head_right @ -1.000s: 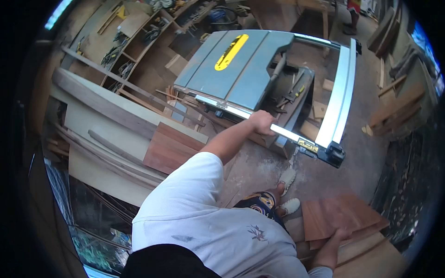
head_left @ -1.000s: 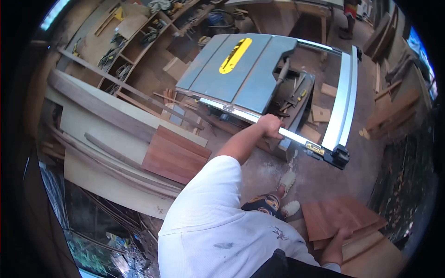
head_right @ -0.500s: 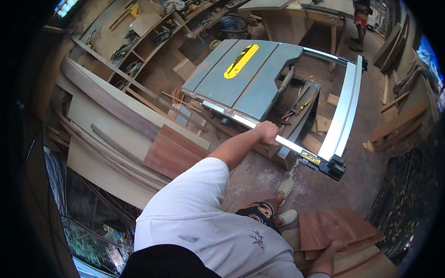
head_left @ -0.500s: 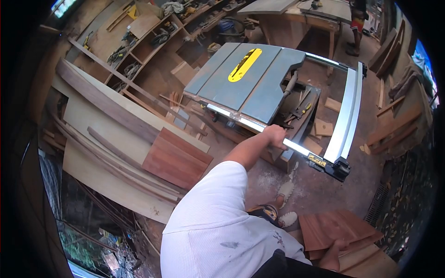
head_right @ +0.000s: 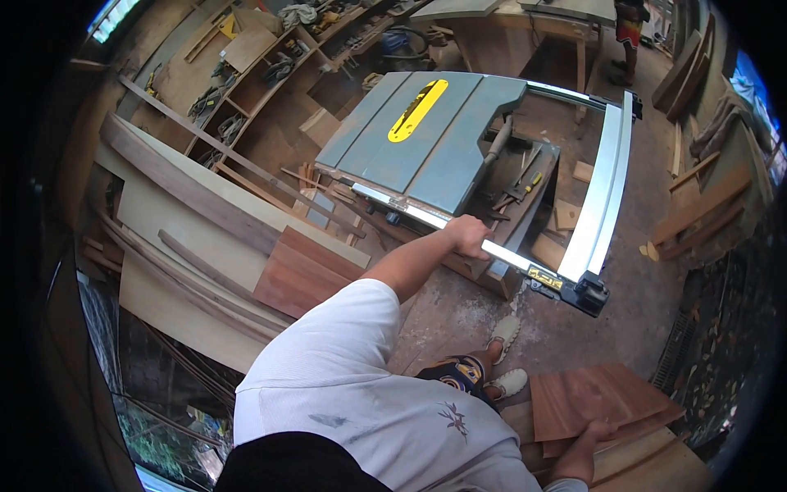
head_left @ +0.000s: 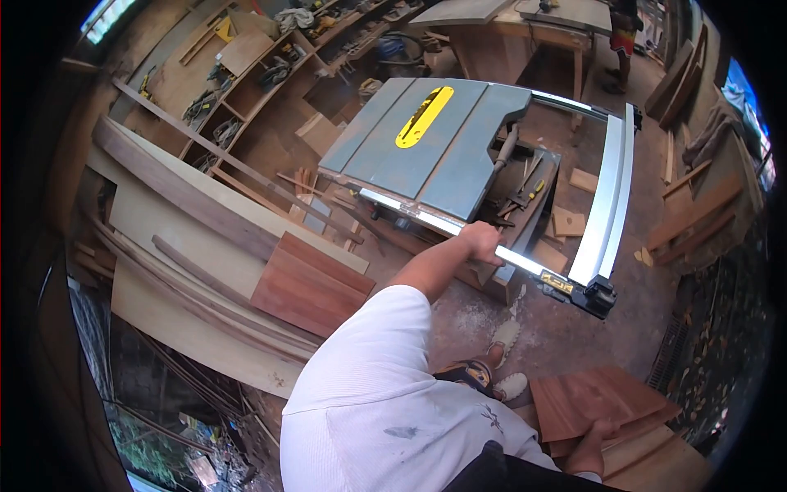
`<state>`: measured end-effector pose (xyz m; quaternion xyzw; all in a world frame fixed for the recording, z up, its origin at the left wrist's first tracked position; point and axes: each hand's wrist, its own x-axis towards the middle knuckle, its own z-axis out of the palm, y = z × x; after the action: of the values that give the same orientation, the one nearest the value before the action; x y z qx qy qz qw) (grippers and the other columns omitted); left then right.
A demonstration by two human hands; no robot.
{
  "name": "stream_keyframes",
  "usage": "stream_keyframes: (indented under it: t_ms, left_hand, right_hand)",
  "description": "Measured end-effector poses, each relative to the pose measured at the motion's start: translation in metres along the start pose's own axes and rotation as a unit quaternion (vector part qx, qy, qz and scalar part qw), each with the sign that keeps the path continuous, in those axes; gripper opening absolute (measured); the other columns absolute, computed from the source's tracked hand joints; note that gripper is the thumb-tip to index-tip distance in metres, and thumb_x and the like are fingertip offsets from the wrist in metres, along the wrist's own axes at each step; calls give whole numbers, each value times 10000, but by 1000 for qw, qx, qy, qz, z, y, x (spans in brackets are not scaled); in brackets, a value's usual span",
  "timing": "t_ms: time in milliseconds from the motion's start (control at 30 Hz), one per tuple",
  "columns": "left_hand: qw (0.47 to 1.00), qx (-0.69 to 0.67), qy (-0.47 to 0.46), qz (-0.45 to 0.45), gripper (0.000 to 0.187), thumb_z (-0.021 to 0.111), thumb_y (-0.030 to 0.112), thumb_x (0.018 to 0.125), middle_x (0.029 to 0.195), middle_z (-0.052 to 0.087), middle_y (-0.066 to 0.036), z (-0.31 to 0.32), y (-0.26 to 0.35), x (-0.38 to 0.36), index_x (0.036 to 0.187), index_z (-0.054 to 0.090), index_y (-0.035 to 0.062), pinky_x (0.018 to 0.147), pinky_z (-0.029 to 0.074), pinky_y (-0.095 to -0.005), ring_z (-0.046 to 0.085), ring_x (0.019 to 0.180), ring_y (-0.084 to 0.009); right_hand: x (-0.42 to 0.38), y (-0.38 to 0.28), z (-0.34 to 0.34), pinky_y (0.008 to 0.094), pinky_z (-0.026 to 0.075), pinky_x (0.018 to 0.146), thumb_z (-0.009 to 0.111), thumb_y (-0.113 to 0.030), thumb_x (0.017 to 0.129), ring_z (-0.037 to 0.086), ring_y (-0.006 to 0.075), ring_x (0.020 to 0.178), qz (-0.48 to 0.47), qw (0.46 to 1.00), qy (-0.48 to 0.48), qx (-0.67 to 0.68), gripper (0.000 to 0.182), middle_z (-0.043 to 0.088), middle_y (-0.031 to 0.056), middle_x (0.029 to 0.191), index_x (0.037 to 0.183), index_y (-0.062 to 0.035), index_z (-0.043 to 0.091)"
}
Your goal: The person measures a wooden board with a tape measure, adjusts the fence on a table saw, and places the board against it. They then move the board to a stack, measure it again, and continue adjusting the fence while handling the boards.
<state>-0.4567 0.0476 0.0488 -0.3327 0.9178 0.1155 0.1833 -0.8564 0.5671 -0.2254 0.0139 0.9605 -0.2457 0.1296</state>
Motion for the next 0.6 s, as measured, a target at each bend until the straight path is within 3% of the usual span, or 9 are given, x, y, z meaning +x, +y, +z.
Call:
stream_keyframes:
  t_ms: [133,233,400,467,600]
  left_hand:
    - [1000,5,2,1,503,649,522,703,911,677,-168,5,-4,3,1022,663,132,786,504,-447,637,898,-349]
    - [1000,6,3,0,502,649,519,704,908,675,-170,5,-3,3,1010,663,122,787,503,-447,635,899,-350]
    - [1000,-7,1,-3,498,651,517,704,910,674,-170,-4,3,-2,999,665,116,791,502,-446,634,899,-352]
    - [1000,11,-11,-1,566,620,581,722,948,677,-163,-4,2,-1,1062,664,131,799,510,-429,640,919,-330]
    - [1000,10,-17,1,559,622,578,724,952,677,-158,-5,2,-2,1070,663,140,805,509,-427,639,922,-328]
  right_hand:
    - [-3,0,0,433,433,967,558,-123,894,521,419,1121,-29,999,11,12,460,496,322,1212,1240,142,412]
    - [-8,-11,-7,430,432,967,566,-117,885,528,414,1111,11,1000,-4,5,458,499,313,1216,1232,144,422]
    - [-6,-10,-7,432,422,974,569,-110,876,511,420,1130,1,1000,-16,-18,450,487,314,1231,1226,142,438]
    - [-5,-9,-7,433,416,978,570,-106,872,502,423,1139,-5,999,-22,-27,447,481,315,1239,1223,141,445]
    - [8,8,5,433,403,990,569,-107,871,487,428,1154,-13,999,-15,-34,459,467,316,1255,1236,138,437]
